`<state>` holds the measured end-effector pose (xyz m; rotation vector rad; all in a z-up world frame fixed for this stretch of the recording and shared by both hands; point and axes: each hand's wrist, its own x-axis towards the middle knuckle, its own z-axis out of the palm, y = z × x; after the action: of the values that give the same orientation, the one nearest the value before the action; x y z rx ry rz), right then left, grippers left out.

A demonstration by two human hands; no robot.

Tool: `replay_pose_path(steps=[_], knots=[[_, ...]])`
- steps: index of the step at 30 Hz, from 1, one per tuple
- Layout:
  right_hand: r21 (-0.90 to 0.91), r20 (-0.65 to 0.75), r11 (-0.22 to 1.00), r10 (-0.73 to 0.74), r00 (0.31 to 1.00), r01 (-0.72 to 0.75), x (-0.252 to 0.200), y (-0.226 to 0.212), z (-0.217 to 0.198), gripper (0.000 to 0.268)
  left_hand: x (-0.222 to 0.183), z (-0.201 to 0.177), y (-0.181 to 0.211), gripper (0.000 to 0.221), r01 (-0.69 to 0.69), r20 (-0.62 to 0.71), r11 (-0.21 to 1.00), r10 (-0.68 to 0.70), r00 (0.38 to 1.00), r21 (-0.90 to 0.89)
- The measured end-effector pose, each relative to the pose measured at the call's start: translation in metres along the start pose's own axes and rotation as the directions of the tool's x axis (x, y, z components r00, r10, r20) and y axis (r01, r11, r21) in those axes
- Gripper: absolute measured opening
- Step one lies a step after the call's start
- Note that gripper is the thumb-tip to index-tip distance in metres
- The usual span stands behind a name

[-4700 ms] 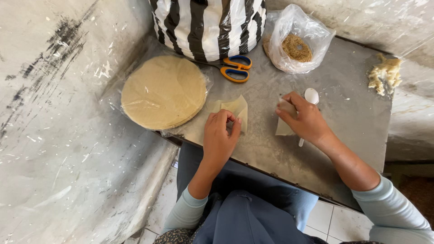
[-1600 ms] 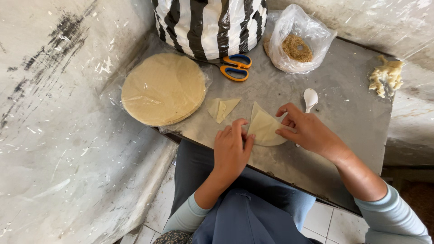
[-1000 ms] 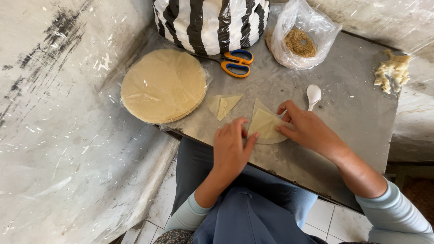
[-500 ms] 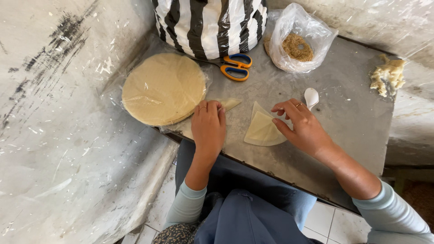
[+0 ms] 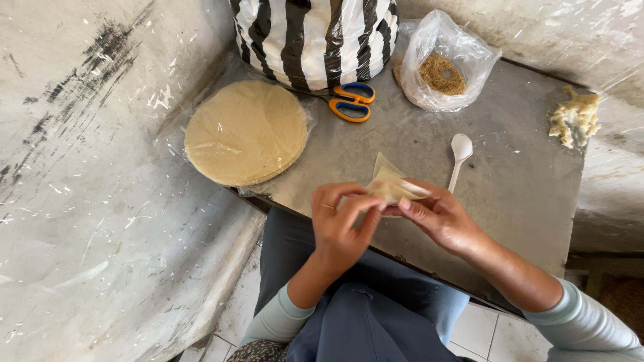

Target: The person prepares small dough snacks by folding triangular dough sheets, adding filling with a spoon, and then peeling apart a stack of thin, circular dough sheets one by one.

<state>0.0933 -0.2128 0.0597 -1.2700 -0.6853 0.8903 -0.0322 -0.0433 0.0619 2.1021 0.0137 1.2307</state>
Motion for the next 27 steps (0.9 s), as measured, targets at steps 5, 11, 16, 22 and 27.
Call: replay_pose_path(steps=[5,11,16,22,27], knots=[[0.048,-0.079,0.998,-0.024,0.997,0.028,-0.003,0.003,-0.008,0.038,0.005,-0.004,0.01,0.038,0.101,0.029,0.978,-0.098,0.995,-0.184],[-0.173,0.043,0.974,-0.141,0.989,0.147,-0.007,0.0,-0.011,0.029,0.014,-0.004,-0.004,0.039,0.421,0.361,0.793,-0.273,0.892,-0.44],[-0.128,-0.101,0.983,-0.145,0.984,0.132,-0.002,-0.001,-0.005,0.027,0.005,0.008,-0.012,0.018,0.473,0.361,0.713,-0.319,0.876,-0.518],[-0.167,-0.205,0.926,-0.369,0.907,0.339,0.001,-0.001,-0.003,0.036,-0.003,0.012,-0.012,0.013,0.569,0.393,0.537,-0.415,0.821,-0.623],[-0.614,0.024,0.684,-0.483,0.875,0.394,-0.003,0.002,-0.007,0.049,-0.003,0.015,-0.007,0.014,0.519,0.358,0.58,-0.377,0.854,-0.628]])
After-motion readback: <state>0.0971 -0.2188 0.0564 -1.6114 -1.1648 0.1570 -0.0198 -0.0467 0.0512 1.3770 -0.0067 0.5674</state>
